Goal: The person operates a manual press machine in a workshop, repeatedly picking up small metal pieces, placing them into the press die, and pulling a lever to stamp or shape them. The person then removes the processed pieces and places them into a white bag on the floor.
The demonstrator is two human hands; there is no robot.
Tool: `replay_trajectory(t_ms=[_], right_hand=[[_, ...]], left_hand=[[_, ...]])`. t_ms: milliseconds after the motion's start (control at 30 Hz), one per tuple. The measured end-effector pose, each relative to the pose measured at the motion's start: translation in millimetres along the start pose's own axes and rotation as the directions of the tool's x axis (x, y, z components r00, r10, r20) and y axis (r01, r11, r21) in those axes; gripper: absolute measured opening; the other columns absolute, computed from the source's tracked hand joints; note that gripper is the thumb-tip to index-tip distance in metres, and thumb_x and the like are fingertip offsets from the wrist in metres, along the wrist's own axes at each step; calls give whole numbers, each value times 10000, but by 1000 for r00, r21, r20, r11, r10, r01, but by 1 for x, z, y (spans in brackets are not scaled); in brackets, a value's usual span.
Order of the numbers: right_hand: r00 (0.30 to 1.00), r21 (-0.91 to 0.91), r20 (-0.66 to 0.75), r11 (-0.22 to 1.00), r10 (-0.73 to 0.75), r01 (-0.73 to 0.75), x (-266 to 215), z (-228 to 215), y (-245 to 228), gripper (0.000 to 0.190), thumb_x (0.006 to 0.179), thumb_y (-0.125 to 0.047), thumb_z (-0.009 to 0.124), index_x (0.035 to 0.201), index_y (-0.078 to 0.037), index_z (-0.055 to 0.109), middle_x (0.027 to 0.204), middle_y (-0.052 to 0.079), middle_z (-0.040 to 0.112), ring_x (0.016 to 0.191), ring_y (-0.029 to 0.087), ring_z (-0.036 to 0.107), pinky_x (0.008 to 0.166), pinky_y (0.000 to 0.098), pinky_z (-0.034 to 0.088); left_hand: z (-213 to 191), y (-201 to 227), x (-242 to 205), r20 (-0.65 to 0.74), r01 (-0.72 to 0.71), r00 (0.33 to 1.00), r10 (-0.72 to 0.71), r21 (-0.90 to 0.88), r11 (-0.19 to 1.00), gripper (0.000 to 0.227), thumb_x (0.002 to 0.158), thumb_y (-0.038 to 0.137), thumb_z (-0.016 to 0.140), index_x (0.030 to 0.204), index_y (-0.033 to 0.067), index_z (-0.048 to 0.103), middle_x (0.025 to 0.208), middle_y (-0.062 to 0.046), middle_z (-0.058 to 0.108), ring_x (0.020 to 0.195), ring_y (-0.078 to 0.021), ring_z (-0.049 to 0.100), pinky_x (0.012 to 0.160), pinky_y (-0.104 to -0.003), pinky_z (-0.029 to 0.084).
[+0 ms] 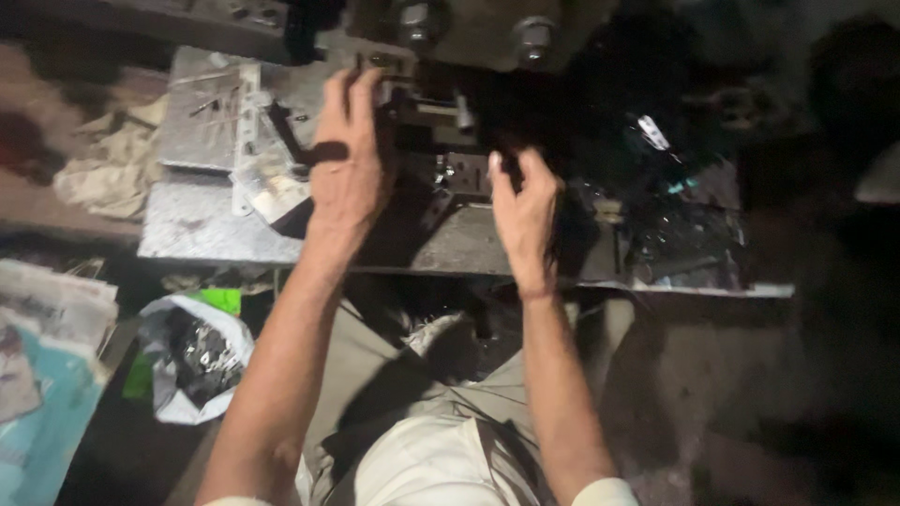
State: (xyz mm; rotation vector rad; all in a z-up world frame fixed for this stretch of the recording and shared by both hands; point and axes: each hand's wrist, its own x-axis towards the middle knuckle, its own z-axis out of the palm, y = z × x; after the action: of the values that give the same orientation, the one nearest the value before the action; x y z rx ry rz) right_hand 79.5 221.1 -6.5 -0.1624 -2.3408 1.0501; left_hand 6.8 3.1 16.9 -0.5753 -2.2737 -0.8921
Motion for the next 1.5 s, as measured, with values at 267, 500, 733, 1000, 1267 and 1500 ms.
replay_trajectory(t_ms=[267, 500, 733, 1000, 1267, 1500], right_hand=[[914, 274, -213, 919, 345, -283, -93, -48, 56, 204, 1007, -49, 683, 1204, -4, 713, 820, 3, 655, 673, 66, 574, 586, 219, 455], [944, -112, -324, 989, 58, -99, -59, -86, 74, 333, 873, 6, 790, 1200, -12, 724, 1107, 94, 655, 724, 137, 647, 609, 263, 518], [958, -167, -279, 978, 72, -123, -62, -81, 85, 207, 854, 10, 814, 1045, 17, 733, 1090, 120, 656, 780, 181, 676, 638, 284, 550], [949, -99, -285, 980, 139, -173, -66, -75, 98, 107, 927, 36, 762, 1022, 44, 715, 1023, 103, 650, 747, 157, 653, 646, 276, 521], [952, 292, -208, 943, 226, -160, -80, -80, 128, 111, 1046, 14, 661, 1138, 42, 604, 973, 64, 649, 835, 102, 624, 742, 226, 519], [929, 350, -210, 910, 305, -220, -80, -80, 125, 129, 1051, -19, 630, 1145, 21, 550, 953, 71, 688, 756, 99, 640, 660, 214, 514]], left_hand=[[0, 4, -9, -14, 29, 999, -32, -174, 984, 361, 1020, -82, 597, 1358, 6, 505, 1363, -220, 520, 1168, -410, 657, 946, -438, 593], [-41, 45, -66, -161, -113, 985, 65, -313, 943, 371, 869, -139, 617, 1211, -7, 554, 1207, -199, 590, 1141, -392, 604, 975, -482, 514], [-32, 65, -158, 45, 13, 999, 5, -387, 922, 424, 751, -65, 704, 1152, 56, 636, 1143, -176, 646, 1016, -336, 674, 848, -399, 569], [5, 56, -154, 26, -124, 991, 131, -201, 972, 429, 737, -6, 759, 1147, 68, 656, 1116, -117, 662, 917, -308, 650, 760, -413, 520], [24, 46, -168, 57, -178, 981, 186, -117, 977, 422, 729, 9, 782, 1132, 67, 672, 1099, -109, 684, 844, -269, 623, 717, -392, 482], [26, 48, -158, 80, -140, 985, 154, -155, 978, 466, 701, 74, 821, 1142, 72, 668, 1103, -120, 676, 844, -275, 616, 730, -393, 477]])
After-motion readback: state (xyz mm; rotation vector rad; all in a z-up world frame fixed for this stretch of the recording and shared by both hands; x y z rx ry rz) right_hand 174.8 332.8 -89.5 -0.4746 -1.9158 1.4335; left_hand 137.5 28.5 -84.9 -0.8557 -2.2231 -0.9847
